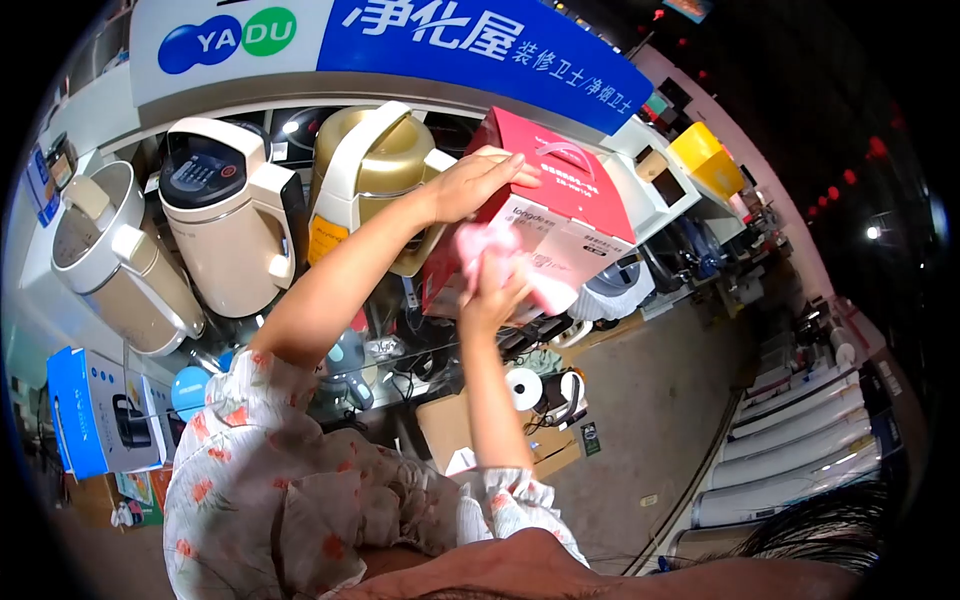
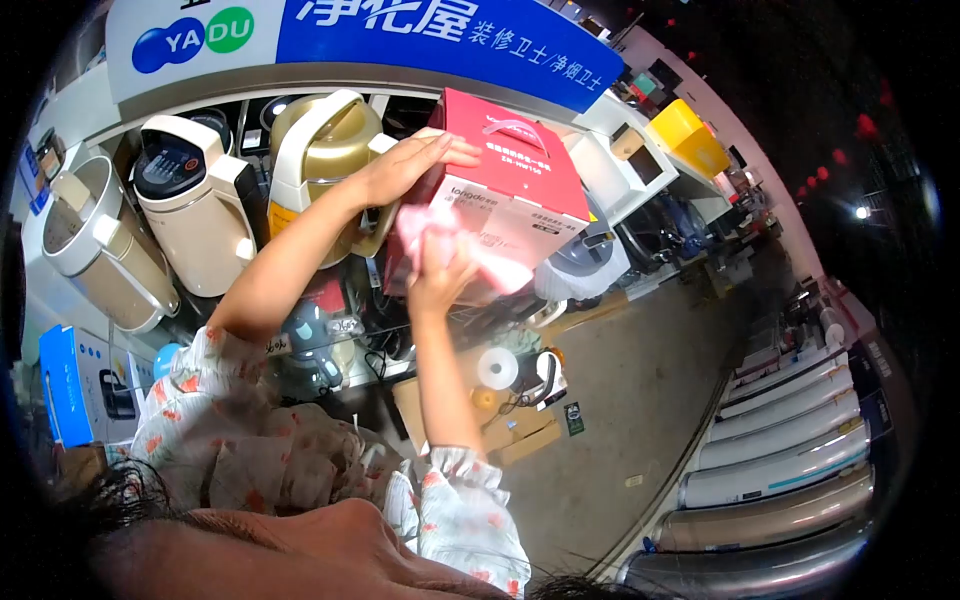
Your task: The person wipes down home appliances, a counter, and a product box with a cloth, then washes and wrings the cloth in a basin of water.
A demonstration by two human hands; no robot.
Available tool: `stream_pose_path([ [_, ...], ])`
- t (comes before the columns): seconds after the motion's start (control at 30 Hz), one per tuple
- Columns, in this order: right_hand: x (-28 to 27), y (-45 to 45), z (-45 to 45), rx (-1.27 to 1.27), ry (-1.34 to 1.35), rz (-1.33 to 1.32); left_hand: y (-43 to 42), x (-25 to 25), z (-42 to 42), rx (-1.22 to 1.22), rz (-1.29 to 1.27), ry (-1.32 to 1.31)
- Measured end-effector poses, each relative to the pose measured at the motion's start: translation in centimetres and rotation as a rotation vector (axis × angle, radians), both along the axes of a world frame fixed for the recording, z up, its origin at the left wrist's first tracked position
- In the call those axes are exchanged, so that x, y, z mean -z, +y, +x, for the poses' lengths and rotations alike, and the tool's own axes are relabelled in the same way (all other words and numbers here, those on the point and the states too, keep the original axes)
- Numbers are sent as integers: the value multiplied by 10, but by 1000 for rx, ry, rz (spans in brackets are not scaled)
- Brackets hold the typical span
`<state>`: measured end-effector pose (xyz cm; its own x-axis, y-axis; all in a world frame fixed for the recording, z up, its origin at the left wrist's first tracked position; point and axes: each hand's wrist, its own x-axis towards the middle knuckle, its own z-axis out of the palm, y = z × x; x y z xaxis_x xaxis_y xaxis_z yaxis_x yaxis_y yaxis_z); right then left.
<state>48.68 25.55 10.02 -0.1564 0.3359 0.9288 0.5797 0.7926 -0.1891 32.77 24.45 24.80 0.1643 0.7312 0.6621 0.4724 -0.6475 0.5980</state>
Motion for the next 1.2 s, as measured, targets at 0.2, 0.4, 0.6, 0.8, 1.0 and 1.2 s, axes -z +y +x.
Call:
stream_pose_path([
  [0.2, 101, -12, 62, -107, -392, -378, -5, 0, 6, -28, 81, -29],
  [0.4, 71, 45, 135, 130, 342, -587, 3, 12, 10, -100, 193, -19],
  [0.6, -20, 87, 135, -672, 1057, -908, 0, 8, 23, -191, 187, 1],
  [0.8, 22, 122, 135, -842, 936, -1150, -4, 6, 22, -236, 246, -15],
  [1.0, 23, 47, 147, -622, 789, -921, 4, -18, 19, -226, 123, -93],
  [1.2, -10, -2, 152, -477, 596, -783, 24, -57, 54, -588, -7, 303],
])
